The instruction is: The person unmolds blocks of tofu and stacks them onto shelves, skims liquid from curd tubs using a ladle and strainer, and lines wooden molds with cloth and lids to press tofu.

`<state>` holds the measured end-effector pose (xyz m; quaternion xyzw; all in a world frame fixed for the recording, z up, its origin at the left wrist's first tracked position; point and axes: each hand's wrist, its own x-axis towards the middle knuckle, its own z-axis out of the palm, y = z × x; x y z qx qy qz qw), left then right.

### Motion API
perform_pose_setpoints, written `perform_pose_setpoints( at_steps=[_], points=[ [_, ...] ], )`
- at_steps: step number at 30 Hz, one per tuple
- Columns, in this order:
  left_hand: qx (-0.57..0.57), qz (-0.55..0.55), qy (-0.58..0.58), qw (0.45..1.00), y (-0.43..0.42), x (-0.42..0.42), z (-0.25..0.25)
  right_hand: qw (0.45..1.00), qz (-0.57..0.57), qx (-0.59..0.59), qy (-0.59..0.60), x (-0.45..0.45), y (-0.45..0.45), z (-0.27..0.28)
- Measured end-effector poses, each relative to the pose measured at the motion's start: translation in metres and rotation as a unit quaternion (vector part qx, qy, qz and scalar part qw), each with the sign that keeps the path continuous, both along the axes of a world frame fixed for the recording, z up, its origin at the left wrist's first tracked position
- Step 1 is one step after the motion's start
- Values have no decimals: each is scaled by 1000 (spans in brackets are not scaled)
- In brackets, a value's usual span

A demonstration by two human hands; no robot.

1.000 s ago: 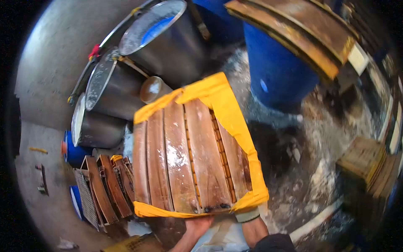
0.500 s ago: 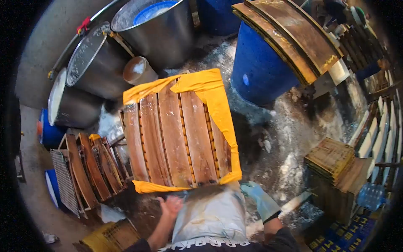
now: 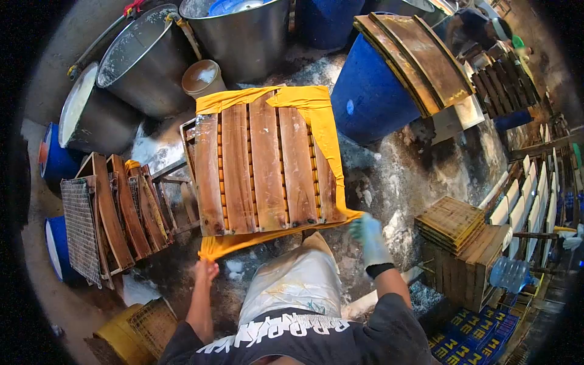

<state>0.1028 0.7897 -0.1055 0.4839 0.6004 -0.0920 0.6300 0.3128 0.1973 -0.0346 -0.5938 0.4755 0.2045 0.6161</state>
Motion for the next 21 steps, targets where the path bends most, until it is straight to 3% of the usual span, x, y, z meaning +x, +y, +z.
perform_pose_setpoints(
  at_steps=[1,2,3,5,6,8,9,10,11,12,13,15,19,21],
  points=[
    [-14,-7,33,999,3,-31,-16,997,-65,30,-13,-3,-57,-54],
    [-10,-1,95,995,0,-51,-17,994,-60,-70,-50,-8,-86,-64],
    [-20,-26,122,992,3,-77,-21,994,-63,-72,-58,-9,-93,-70],
    [-16,-40,152,987,6,-119,-33,913,104,-389,-69,-3,-92,-74],
    [-18,-45,155,987,7,-128,-27,864,158,-459,-132,-3,-57,-50],
    [-22,-43,136,990,20,-136,-22,880,197,-348,-256,5,5,-32],
    [-25,-35,123,991,25,-135,-22,832,296,-389,-263,13,47,14],
    [-20,-36,120,992,34,-128,-23,759,356,-444,-315,17,66,-2],
    [-20,-38,112,993,45,-117,-25,711,422,-432,-361,28,95,26],
    [-23,-45,86,995,57,-103,-27,650,454,-483,-371,35,115,25],
    [-24,-52,60,997,65,-86,-29,627,497,-464,-380,53,124,16],
    [9,-52,40,998,74,-41,-18,538,504,-540,-407,88,135,3],
    [59,-88,-34,994,87,73,9,505,428,-612,-433,182,128,-8],
    [59,-113,-79,989,90,130,18,546,439,-595,-394,234,114,-13]
  ],
)
